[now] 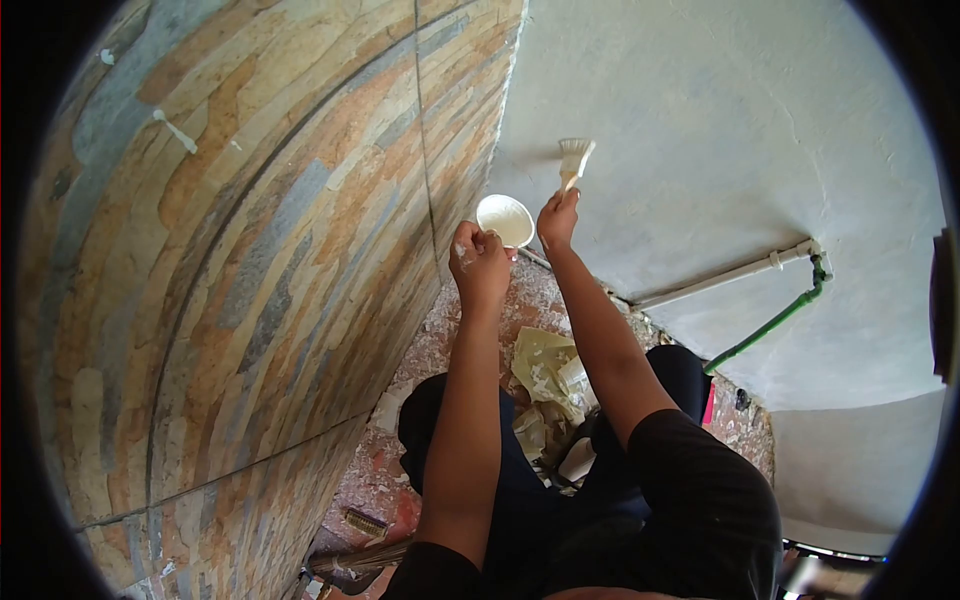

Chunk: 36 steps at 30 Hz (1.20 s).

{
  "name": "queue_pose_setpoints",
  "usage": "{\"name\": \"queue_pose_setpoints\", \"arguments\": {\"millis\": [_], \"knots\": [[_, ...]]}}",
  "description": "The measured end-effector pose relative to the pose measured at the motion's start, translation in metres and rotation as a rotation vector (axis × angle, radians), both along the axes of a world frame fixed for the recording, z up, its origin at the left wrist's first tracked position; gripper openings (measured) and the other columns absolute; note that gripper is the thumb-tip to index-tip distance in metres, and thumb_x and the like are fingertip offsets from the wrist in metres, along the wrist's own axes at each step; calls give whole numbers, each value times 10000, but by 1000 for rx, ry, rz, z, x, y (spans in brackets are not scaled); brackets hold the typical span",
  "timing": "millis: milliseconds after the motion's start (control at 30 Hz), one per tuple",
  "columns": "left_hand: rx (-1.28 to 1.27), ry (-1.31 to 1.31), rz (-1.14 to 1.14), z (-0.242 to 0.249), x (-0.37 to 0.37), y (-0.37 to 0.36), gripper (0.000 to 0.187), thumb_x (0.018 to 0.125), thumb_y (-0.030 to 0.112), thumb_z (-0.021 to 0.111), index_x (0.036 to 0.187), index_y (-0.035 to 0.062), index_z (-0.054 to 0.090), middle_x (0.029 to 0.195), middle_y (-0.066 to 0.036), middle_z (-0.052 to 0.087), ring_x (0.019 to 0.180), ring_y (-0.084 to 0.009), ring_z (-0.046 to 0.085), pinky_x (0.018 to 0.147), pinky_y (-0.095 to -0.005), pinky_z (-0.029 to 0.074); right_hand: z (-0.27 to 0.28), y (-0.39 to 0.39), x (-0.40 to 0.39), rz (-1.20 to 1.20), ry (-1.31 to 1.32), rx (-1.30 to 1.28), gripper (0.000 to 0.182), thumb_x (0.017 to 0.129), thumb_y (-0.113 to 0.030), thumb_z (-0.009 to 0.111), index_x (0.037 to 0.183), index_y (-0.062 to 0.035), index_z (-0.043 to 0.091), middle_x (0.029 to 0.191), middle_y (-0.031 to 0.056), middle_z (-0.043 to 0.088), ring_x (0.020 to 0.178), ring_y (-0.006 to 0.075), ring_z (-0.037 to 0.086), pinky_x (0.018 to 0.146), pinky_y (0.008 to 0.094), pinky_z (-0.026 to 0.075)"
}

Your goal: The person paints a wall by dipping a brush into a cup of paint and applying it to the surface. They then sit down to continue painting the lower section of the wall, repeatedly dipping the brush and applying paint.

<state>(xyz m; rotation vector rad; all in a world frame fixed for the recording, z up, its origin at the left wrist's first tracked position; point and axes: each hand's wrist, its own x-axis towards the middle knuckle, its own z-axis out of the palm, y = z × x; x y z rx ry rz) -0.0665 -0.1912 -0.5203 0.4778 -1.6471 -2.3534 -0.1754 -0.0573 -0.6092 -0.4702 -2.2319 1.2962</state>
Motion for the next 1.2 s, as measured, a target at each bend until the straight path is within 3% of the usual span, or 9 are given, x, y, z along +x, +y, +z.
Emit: {"name": "queue_pose_setpoints", "arguments": {"millis": [200,300,533,733,833,900,933,1100,1200], "knots": [[40,37,-5,-12,-6,3,149,844,-2,484,726,7,393,643,-59,472,500,-150,578,427,-265,455,-49,-8,20,-92,-204,1,226,901,-149,430,1079,-22,372,863,321,585,830,501,564,710,544,425],[-25,-52,-132,-6,-3,-3,71,890,36,442,833,41,400,763,-61,501,634,-154,614,586,-281,536,-47,-15,42,-63,-255,22,260,894,-125,440,1117,-10,374,866,323,580,821,502,562,704,539,423],[-56,-40,-151,-2,2,-2,70,888,38,440,832,41,399,753,-60,499,644,-158,617,603,-290,537,7,-2,23,49,112,175,275,879,-76,452,1133,-6,372,815,308,578,767,488,571,621,532,422],[-2,-51,-145,-6,-1,0,79,895,39,441,829,45,397,753,-59,497,634,-155,613,592,-288,530,-53,26,8,61,-293,300,224,897,-141,431,1071,-5,397,817,306,589,753,480,584,646,519,461],[-13,-55,-150,-4,0,1,79,896,38,440,830,45,398,763,-53,491,630,-153,608,591,-284,531,-99,36,13,181,-235,104,193,912,-205,445,1000,-34,437,681,194,584,570,371,584,504,433,464],[-13,-55,-161,-2,-2,-1,78,896,38,439,830,45,399,768,-49,487,630,-152,605,591,-282,532,-87,43,14,450,-551,-1215,199,920,-280,468,930,-81,468,563,42,472,417,196,472,367,298,373],[-5,-55,-174,-3,-2,-1,73,896,36,438,836,44,398,775,-53,492,638,-149,604,592,-282,532,-56,27,14,365,-409,-1273,212,933,-330,458,885,-124,468,524,-30,327,367,93,299,326,219,245],[79,8,-53,-8,-4,5,159,862,13,475,731,33,386,691,-57,462,528,-166,608,428,-267,471,87,7,-2,556,-40,-1435,224,962,-317,407,887,-114,462,525,-35,320,373,72,245,345,226,193],[70,-21,-42,-6,-3,4,159,870,20,475,736,31,391,707,-66,487,538,-166,612,435,-270,479,145,-7,24,553,184,-1080,240,973,-313,381,890,-97,442,539,-32,331,384,57,231,352,232,201]]}}
